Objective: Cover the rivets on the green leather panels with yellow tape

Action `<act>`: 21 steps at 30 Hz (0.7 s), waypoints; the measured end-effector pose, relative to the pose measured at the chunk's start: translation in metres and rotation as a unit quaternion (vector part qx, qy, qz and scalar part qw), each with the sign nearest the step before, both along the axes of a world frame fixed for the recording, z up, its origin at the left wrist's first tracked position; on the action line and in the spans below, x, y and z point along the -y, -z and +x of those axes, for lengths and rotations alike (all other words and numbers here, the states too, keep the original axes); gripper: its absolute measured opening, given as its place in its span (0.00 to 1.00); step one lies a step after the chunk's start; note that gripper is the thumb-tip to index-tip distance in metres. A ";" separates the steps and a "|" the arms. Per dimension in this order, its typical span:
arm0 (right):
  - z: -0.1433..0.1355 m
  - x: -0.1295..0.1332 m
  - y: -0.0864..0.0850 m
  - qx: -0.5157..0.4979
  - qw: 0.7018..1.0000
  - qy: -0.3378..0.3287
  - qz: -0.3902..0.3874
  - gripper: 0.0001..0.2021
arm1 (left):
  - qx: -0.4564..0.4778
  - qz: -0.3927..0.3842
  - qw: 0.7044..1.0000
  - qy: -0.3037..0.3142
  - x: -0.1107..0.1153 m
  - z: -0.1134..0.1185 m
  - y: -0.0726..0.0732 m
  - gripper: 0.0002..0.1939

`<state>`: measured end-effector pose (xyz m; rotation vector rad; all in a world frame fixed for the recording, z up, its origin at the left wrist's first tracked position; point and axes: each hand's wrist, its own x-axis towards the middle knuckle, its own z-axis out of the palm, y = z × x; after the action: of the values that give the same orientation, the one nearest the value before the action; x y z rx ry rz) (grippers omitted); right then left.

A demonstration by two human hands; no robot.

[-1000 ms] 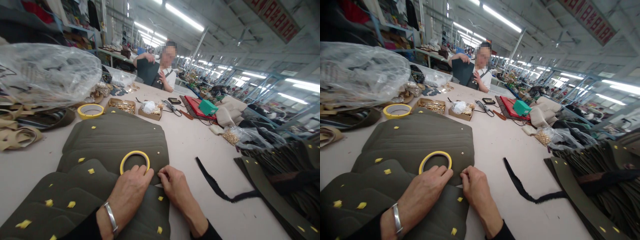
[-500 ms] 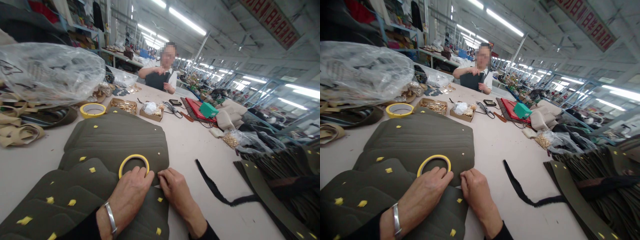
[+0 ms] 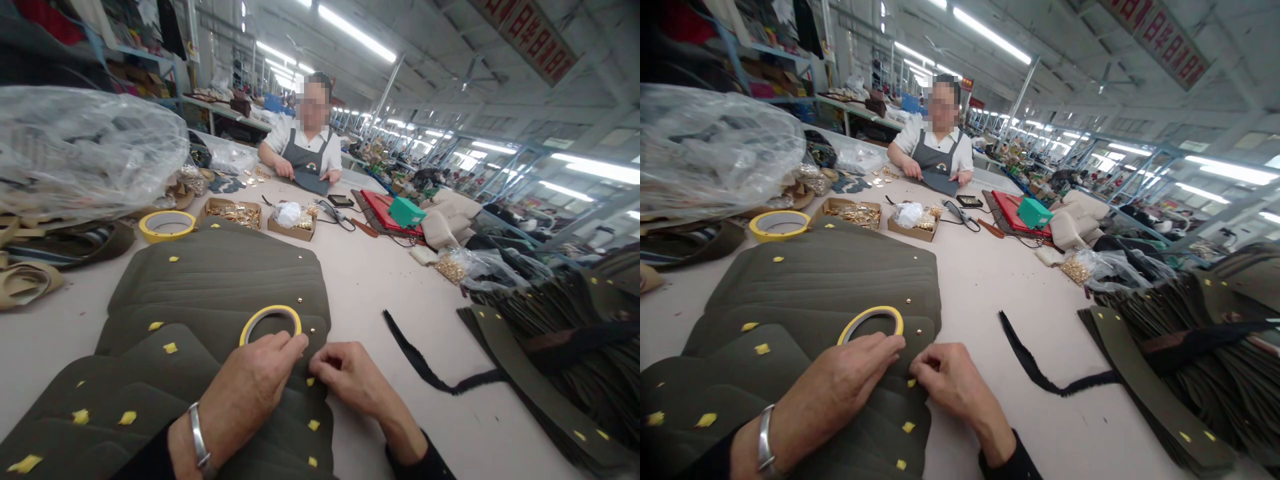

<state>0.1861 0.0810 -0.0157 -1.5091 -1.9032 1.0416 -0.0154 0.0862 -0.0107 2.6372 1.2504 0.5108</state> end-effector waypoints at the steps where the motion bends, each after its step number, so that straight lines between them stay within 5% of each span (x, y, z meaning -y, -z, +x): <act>1: 0.000 0.001 0.001 -0.034 0.999 0.027 0.022 0.08 | 0.027 0.017 0.999 0.009 -0.001 -0.001 0.003 0.15; 3: -0.001 0.001 0.002 -0.090 0.991 0.058 0.082 0.08 | 0.071 0.042 0.996 0.031 -0.003 -0.003 0.009 0.21; 6: -0.006 0.002 0.004 -0.113 0.979 0.016 0.172 0.09 | 0.105 0.064 0.991 0.044 -0.005 -0.004 0.014 0.27; 13: -0.016 0.001 0.006 -0.061 0.945 -0.050 0.316 0.10 | 0.090 0.094 0.990 0.045 -0.003 -0.001 0.014 0.21; 21: -0.023 0.004 0.011 -0.007 0.908 -0.001 0.418 0.09 | 0.083 0.062 0.994 0.044 0.001 -0.001 0.009 0.10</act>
<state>0.1634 0.0767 -0.0268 -0.9747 -1.9510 0.1451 -0.0161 0.0856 -0.0196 2.6702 1.0807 0.7987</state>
